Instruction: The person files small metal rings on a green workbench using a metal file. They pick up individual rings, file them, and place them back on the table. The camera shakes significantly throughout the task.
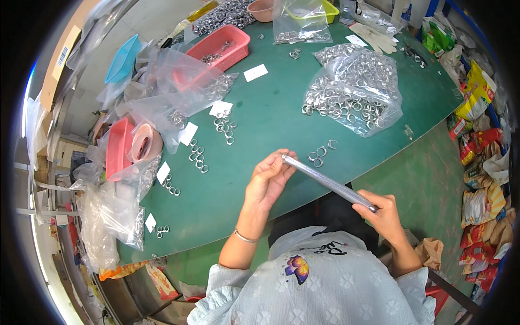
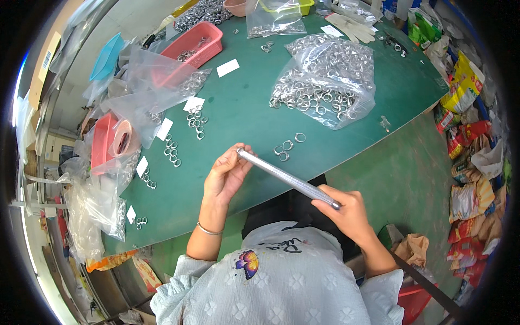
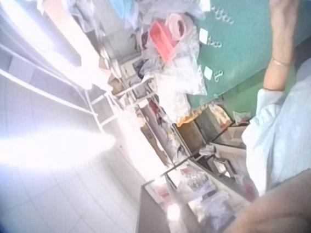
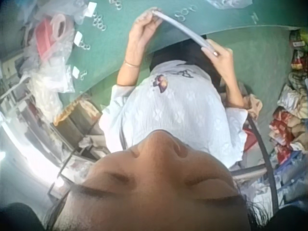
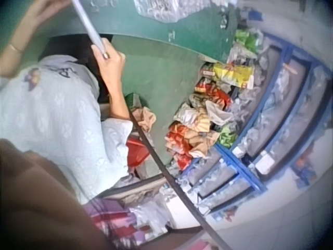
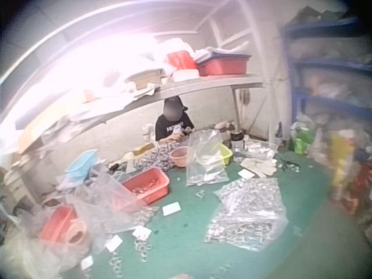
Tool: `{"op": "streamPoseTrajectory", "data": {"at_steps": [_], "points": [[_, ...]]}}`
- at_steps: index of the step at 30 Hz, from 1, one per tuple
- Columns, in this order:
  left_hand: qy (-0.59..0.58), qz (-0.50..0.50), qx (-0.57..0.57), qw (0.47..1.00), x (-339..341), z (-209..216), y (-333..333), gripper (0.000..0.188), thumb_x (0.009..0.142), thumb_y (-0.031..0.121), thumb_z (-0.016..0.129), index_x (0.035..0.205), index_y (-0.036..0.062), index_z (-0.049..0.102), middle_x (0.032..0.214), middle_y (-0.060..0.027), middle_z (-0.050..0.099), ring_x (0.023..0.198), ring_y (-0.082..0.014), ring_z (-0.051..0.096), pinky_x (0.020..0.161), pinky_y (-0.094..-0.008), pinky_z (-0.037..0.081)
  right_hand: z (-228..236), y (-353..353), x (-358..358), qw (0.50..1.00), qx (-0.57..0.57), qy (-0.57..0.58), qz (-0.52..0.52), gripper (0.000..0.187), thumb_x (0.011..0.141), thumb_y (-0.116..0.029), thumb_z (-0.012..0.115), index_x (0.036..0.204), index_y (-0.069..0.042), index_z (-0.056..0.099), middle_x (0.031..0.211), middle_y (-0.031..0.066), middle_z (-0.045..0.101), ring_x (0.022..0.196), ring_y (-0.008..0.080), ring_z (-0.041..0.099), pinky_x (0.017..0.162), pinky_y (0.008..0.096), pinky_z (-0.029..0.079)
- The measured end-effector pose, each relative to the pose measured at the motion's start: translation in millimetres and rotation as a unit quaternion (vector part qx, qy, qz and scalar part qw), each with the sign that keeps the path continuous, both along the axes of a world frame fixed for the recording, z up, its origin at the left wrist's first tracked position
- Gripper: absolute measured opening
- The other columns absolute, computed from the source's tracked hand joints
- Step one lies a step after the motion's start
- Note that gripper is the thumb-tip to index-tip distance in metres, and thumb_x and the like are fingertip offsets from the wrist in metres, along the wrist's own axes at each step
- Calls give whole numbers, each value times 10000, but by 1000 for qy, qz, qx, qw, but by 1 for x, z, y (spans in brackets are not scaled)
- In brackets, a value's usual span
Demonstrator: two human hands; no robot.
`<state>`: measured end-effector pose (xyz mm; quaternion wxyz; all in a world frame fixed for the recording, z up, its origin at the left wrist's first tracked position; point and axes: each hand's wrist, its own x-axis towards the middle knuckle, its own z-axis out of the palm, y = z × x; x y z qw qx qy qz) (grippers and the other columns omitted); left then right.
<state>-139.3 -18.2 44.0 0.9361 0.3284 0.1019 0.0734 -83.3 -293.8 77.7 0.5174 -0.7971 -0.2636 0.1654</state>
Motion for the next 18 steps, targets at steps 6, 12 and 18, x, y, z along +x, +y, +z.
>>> {"op": "streamPoseTrajectory", "data": {"at_steps": [6,12,18], "points": [[55,13,-151,987,2,24,2,242,929,172,504,1015,-52,533,1157,-230,540,1146,-309,512,976,-415,446,6,-19,3,982,50,179,-35,221,834,-98,646,1014,30,641,642,-66,462,537,27,356,461,200,269],[52,-35,-267,962,-5,42,-9,305,958,225,447,989,-67,531,1128,-234,562,1091,-320,555,918,-410,498,2,-23,-2,946,99,304,-57,292,870,-145,620,1101,32,605,601,-60,419,479,3,326,403,168,223],[72,-45,-287,954,-11,53,-15,300,951,258,465,898,-29,533,1110,-220,576,1071,-300,572,900,-382,509,-1,-22,-6,941,117,314,-54,317,873,-163,621,1110,47,593,591,-54,413,468,7,326,385,172,223]]}}
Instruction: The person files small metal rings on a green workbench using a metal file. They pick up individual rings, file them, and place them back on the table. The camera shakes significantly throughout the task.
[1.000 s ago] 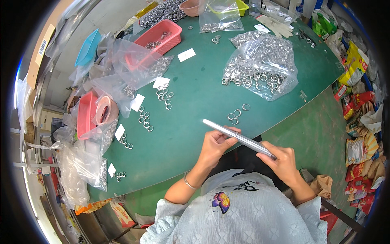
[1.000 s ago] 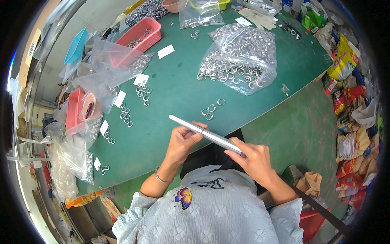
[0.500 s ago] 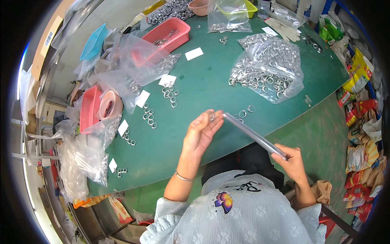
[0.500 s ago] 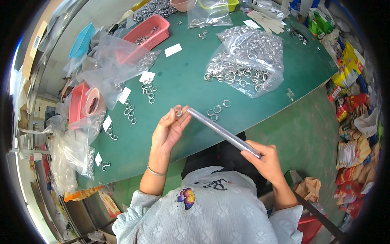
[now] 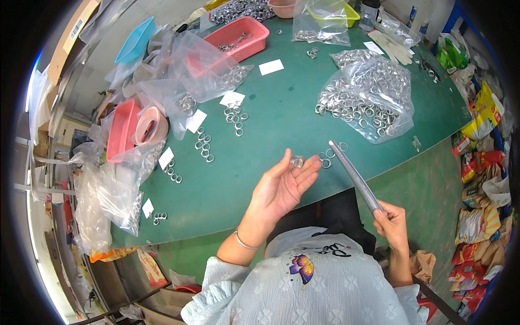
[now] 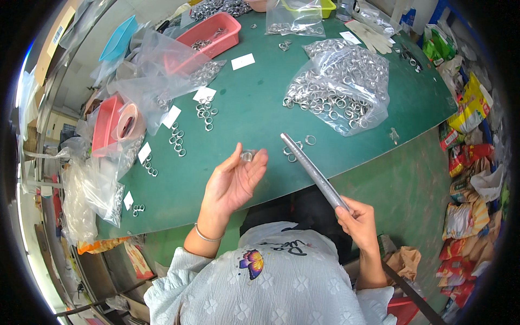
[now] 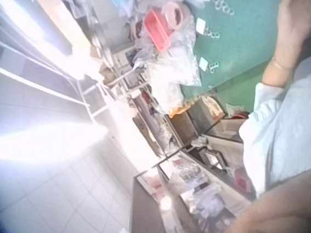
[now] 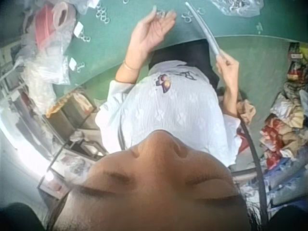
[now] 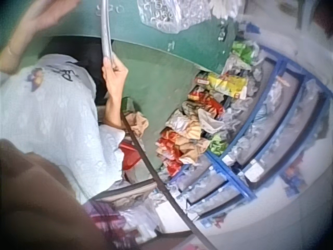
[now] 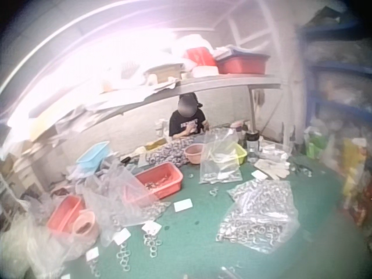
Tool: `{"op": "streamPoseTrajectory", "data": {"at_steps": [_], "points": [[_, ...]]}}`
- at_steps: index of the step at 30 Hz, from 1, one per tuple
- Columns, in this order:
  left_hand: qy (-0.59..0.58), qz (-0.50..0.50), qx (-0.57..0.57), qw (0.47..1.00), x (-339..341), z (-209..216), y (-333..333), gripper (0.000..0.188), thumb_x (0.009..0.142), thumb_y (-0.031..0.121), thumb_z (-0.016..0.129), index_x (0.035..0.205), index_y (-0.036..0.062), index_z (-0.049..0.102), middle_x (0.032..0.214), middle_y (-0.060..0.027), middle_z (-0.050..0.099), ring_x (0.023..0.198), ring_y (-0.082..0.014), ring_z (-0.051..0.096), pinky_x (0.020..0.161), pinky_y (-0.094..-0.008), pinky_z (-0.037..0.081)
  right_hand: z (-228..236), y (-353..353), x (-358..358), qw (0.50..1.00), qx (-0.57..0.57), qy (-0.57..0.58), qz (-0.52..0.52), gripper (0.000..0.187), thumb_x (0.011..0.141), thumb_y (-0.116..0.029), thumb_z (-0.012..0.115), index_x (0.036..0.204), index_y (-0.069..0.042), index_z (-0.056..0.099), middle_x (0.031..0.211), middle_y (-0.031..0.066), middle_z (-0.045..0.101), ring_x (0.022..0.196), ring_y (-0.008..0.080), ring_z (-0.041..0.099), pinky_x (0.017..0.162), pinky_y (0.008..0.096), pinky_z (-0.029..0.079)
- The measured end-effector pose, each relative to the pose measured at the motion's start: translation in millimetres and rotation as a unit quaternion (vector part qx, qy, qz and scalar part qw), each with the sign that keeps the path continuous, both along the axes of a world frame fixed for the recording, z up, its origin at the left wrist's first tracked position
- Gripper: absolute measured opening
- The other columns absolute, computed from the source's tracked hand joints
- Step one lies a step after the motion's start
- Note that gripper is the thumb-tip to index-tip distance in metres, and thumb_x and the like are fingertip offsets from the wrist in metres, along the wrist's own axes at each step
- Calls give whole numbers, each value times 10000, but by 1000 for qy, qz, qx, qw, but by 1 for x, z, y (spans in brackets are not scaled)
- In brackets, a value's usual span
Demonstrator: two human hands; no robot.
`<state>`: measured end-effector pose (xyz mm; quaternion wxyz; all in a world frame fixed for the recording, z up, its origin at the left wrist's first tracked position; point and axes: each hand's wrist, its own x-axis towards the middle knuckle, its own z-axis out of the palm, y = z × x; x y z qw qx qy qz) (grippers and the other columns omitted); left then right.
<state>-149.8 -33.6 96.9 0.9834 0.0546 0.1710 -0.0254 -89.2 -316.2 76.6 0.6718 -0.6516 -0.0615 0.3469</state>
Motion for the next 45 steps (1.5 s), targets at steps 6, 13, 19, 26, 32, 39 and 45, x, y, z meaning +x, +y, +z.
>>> {"op": "streamPoseTrajectory", "data": {"at_steps": [6,13,19,26,32,39,45], "points": [[36,6,-27,999,-1,4,-4,282,949,234,471,913,-41,521,1074,-219,594,1031,-304,595,875,-388,526,-5,0,-2,1000,-9,7,-7,340,873,-167,622,1133,49,583,578,-54,414,452,8,328,379,172,224],[78,19,28,996,1,16,-12,271,938,250,503,890,-15,534,1054,-218,606,1011,-286,612,863,-369,533,-11,2,-6,1000,-29,-5,-12,347,876,-159,614,1158,40,577,544,-47,425,424,12,344,373,174,233],[40,-1,103,994,4,16,-15,323,915,339,529,902,16,518,1171,-270,537,1116,-305,551,941,-371,476,-17,-3,-5,999,-30,14,-9,325,886,-143,602,1156,36,577,549,-43,433,415,18,362,362,174,234],[27,-4,87,996,4,18,-15,343,916,353,523,887,11,517,1158,-283,538,1106,-315,556,935,-377,481,-18,0,-3,999,-42,7,2,326,894,-165,597,1144,42,579,547,-34,420,415,28,343,361,181,224],[25,-16,96,995,3,18,-14,351,918,366,512,888,19,553,1079,-239,590,1016,-287,610,858,-360,528,-20,2,-4,999,-45,14,3,318,896,-162,593,1140,41,581,547,-32,415,416,29,340,362,182,226],[15,-77,107,991,-3,28,-14,367,920,379,505,895,17,560,919,-211,645,841,-258,667,727,-329,569,-20,4,-5,998,-55,11,-8,297,897,-161,592,1113,42,591,551,-36,418,417,27,345,363,182,228],[-10,-132,87,987,-10,37,-14,349,942,374,463,913,43,568,784,-187,666,689,-235,684,628,-310,582,-20,5,-5,999,-47,16,-2,291,897,-174,594,1100,35,596,552,-33,426,415,26,344,367,178,225]]}}
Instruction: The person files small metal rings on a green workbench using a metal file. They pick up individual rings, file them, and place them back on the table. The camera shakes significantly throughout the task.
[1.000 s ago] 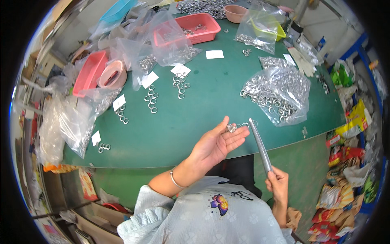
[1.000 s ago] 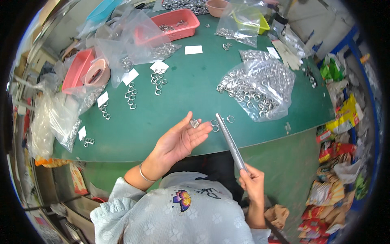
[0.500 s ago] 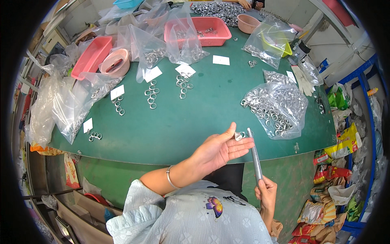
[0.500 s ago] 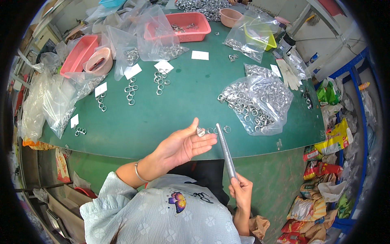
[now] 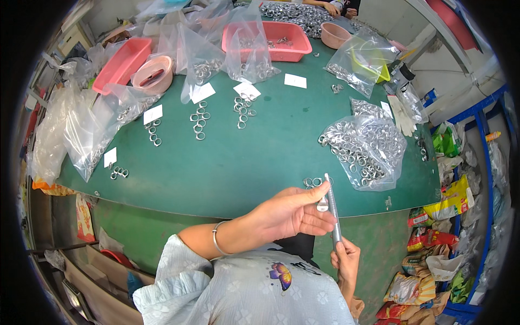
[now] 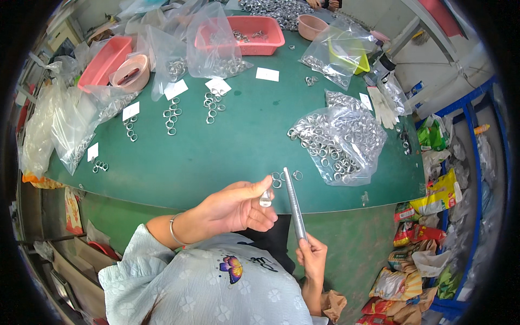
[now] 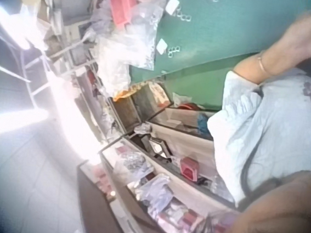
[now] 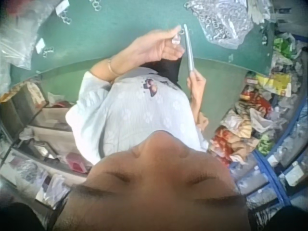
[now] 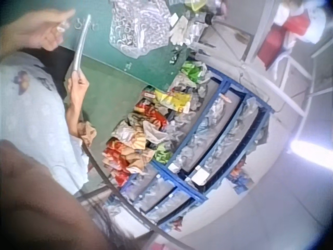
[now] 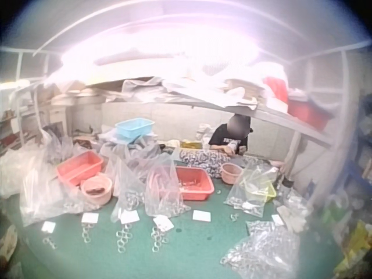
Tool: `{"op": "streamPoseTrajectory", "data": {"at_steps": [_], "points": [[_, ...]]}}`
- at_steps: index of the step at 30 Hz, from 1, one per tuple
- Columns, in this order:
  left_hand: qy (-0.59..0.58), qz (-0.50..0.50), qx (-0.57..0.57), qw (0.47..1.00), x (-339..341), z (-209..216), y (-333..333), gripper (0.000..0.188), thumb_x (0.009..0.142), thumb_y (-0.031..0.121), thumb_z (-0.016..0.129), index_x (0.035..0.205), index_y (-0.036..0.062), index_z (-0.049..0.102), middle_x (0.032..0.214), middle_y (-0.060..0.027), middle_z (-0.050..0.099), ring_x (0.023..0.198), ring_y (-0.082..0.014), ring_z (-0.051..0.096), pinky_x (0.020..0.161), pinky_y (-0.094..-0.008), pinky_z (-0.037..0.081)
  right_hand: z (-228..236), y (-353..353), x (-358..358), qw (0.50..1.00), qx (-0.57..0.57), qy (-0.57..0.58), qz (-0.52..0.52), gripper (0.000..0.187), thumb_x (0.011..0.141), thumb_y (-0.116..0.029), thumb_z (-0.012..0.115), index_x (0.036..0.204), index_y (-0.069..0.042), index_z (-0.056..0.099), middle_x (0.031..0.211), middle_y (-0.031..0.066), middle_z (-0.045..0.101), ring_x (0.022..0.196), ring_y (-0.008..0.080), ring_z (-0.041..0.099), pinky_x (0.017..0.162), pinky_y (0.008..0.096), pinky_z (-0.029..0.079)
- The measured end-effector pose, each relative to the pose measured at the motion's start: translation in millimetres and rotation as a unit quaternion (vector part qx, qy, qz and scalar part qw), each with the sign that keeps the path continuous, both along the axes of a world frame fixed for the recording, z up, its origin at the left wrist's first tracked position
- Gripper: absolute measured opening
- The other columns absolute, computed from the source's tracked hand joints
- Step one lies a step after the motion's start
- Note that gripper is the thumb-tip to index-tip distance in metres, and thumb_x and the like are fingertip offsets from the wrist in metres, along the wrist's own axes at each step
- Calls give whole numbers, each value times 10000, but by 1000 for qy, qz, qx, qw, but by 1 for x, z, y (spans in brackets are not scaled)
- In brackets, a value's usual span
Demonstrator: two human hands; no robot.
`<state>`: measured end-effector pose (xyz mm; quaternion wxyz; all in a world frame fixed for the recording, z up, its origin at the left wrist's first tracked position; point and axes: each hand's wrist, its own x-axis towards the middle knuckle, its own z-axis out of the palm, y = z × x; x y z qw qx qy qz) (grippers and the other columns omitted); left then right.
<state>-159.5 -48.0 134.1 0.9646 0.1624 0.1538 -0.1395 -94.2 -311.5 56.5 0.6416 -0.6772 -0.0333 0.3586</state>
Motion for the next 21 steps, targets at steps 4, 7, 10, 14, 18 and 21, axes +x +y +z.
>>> {"op": "streamPoseTrajectory", "data": {"at_steps": [4,7,10,14,18,21], "points": [[17,-24,8,1000,-3,4,-1,348,947,373,453,903,46,563,757,-185,664,639,-233,681,585,-301,582,0,1,-2,1000,4,-6,-3,302,895,-178,597,1111,33,593,546,-31,425,412,28,341,367,179,222],[11,-23,-6,1000,-5,4,-3,344,947,369,456,900,45,562,754,-189,663,624,-230,679,568,-300,581,0,1,-2,1000,-1,-5,0,304,894,-174,596,1118,32,591,542,-30,423,412,28,341,367,180,222],[20,-36,3,999,-6,7,-4,340,944,372,461,896,51,559,742,-182,662,612,-225,676,563,-297,580,0,1,-3,1000,2,-4,1,303,895,-171,594,1121,32,589,543,-29,423,414,28,341,367,180,222],[18,-52,38,998,-9,14,-4,337,936,371,480,843,57,560,682,-160,655,566,-216,665,527,-287,568,-2,-1,-4,1000,3,-1,-1,301,897,-165,589,1123,33,587,546,-28,425,414,28,339,367,180,222],[-9,-70,56,996,-12,15,-4,328,926,354,511,779,64,552,592,-108,620,453,-173,602,404,-251,480,0,1,-6,1000,-1,-2,0,294,901,-158,583,1123,34,585,550,-27,426,414,29,338,368,179,221],[-31,-98,36,994,-11,14,-4,314,923,335,525,745,77,532,515,-50,547,363,-117,499,318,-241,363,2,1,-6,1000,-5,-3,5,289,903,-156,579,1119,35,583,551,-26,426,415,28,336,369,179,219]]}}
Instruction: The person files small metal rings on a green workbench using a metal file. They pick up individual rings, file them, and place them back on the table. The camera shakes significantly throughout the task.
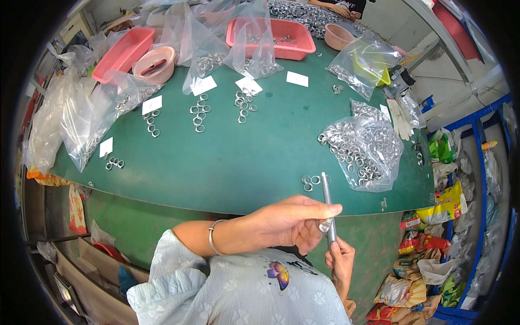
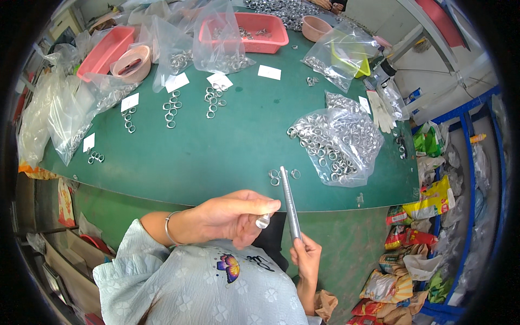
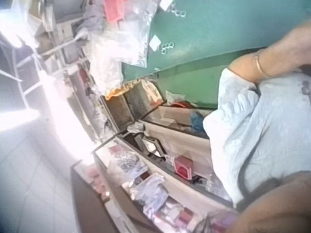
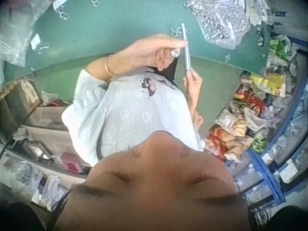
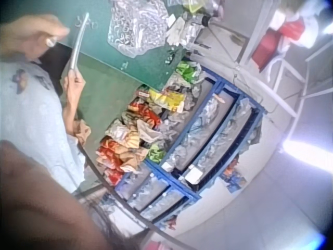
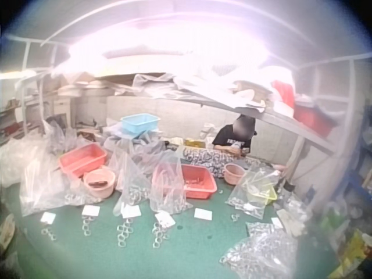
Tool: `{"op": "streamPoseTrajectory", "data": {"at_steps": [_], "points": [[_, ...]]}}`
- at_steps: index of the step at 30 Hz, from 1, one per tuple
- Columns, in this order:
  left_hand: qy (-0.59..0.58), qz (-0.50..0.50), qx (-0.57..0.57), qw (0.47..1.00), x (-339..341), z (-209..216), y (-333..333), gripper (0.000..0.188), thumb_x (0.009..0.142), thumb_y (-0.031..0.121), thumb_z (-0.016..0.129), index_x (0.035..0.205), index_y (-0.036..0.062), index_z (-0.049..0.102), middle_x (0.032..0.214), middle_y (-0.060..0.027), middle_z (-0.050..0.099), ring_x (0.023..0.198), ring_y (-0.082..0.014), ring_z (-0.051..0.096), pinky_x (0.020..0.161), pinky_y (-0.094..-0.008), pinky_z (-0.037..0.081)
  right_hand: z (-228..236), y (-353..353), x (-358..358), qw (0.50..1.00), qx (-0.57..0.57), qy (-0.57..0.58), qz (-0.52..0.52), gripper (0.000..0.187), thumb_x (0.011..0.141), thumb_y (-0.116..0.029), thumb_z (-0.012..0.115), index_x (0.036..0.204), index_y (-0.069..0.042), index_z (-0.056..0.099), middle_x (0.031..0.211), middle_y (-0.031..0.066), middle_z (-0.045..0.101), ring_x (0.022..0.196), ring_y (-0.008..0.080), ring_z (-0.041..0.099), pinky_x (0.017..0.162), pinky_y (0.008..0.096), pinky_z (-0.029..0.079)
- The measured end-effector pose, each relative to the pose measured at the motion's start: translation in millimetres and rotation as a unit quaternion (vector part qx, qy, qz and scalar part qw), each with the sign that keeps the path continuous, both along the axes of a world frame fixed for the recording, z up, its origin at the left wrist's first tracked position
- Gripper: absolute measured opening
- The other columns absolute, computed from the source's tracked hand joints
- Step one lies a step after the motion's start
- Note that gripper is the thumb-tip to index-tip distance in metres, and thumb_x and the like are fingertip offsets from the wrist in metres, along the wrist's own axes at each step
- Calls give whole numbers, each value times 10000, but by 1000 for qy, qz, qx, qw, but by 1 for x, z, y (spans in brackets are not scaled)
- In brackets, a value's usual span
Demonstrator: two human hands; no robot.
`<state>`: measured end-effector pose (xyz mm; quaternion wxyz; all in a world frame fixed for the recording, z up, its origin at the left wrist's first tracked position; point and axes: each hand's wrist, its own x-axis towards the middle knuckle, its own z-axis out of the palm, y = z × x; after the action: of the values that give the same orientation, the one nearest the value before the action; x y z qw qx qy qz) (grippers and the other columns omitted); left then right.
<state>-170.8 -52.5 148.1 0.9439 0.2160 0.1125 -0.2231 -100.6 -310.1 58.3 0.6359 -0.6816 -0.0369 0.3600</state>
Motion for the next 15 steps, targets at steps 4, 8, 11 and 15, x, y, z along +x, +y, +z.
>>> {"op": "streamPoseTrajectory", "data": {"at_steps": [4,8,11,15], "points": [[9,-23,-6,1000,1,-2,-1,301,934,301,514,728,84,480,454,7,430,310,-62,371,261,-242,241,-1,0,-1,1000,6,-1,-1,285,903,-155,579,1114,38,581,552,-25,423,416,26,333,370,178,214],[-104,-33,-115,987,0,-12,-2,322,973,271,422,734,54,411,412,12,365,281,-53,327,251,-215,195,1,1,-3,1000,0,0,-4,286,902,-148,579,1116,41,580,556,-24,423,419,27,334,370,179,212],[-196,-48,-187,961,-1,-15,-1,352,990,274,361,733,34,380,388,15,332,266,-45,291,249,-203,175,-1,3,-3,1000,4,11,-8,286,902,-143,577,1118,45,579,557,-24,422,420,28,336,369,180,213],[-223,-65,-195,953,4,-25,-4,381,992,291,343,725,21,371,376,17,319,257,-34,265,246,-201,167,-1,2,-3,1000,16,9,-1,287,901,-135,576,1124,46,577,564,-25,420,425,29,338,366,182,219]]}}
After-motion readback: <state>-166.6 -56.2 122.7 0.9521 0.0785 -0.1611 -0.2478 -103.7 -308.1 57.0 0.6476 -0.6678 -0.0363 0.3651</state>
